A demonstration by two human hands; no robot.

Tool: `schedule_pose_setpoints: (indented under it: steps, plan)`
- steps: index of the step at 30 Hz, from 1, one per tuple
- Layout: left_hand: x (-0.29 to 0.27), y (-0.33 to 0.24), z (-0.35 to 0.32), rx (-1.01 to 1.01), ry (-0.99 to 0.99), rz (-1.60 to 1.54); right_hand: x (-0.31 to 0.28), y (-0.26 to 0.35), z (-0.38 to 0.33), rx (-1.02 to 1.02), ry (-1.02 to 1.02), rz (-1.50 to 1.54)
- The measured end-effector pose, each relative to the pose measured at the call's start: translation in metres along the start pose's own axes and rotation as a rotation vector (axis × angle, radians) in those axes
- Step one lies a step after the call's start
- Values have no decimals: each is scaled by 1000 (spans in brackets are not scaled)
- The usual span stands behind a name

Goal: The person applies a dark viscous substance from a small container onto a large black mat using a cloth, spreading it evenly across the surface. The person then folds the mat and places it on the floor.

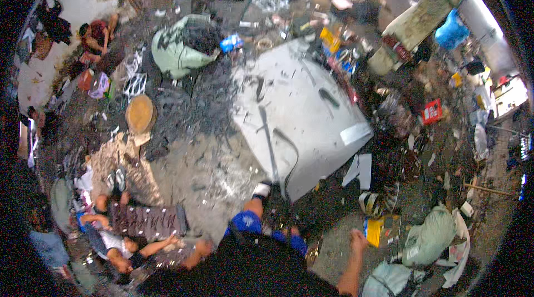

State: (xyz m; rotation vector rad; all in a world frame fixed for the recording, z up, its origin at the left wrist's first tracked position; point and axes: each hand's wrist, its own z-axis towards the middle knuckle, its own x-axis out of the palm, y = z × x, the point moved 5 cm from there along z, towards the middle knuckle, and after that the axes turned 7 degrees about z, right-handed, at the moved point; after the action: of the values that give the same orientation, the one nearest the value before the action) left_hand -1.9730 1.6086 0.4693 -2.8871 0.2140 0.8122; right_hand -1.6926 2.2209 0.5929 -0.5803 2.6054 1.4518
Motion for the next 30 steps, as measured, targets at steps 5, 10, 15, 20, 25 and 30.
schedule_pose_setpoints:
  steps: [5, 10, 15, 20, 25, 30]
  plan:
    - [-367, -101, 92, 273, -613, -946, 138, 51, -45, 371, -124, -8]
    - [-624, -200, 144, 492, -689, -1127, 231, 134, 44, 303, -11, 19]
    - [-715, -243, 239, 449, -699, -1021, 428, 211, 219, 12, 62, 125]
    - [-811, -280, 258, 431, -622, -1094, 855, 459, 179, -403, 837, -124]
    - [-982, -307, 273, 585, -632, -1440, 1109, 631, 7, -760, 1606, -154]
    - [-1109, -276, 348, 490, -795, -1395, 1249, 675, -2, -321, 1685, -165]
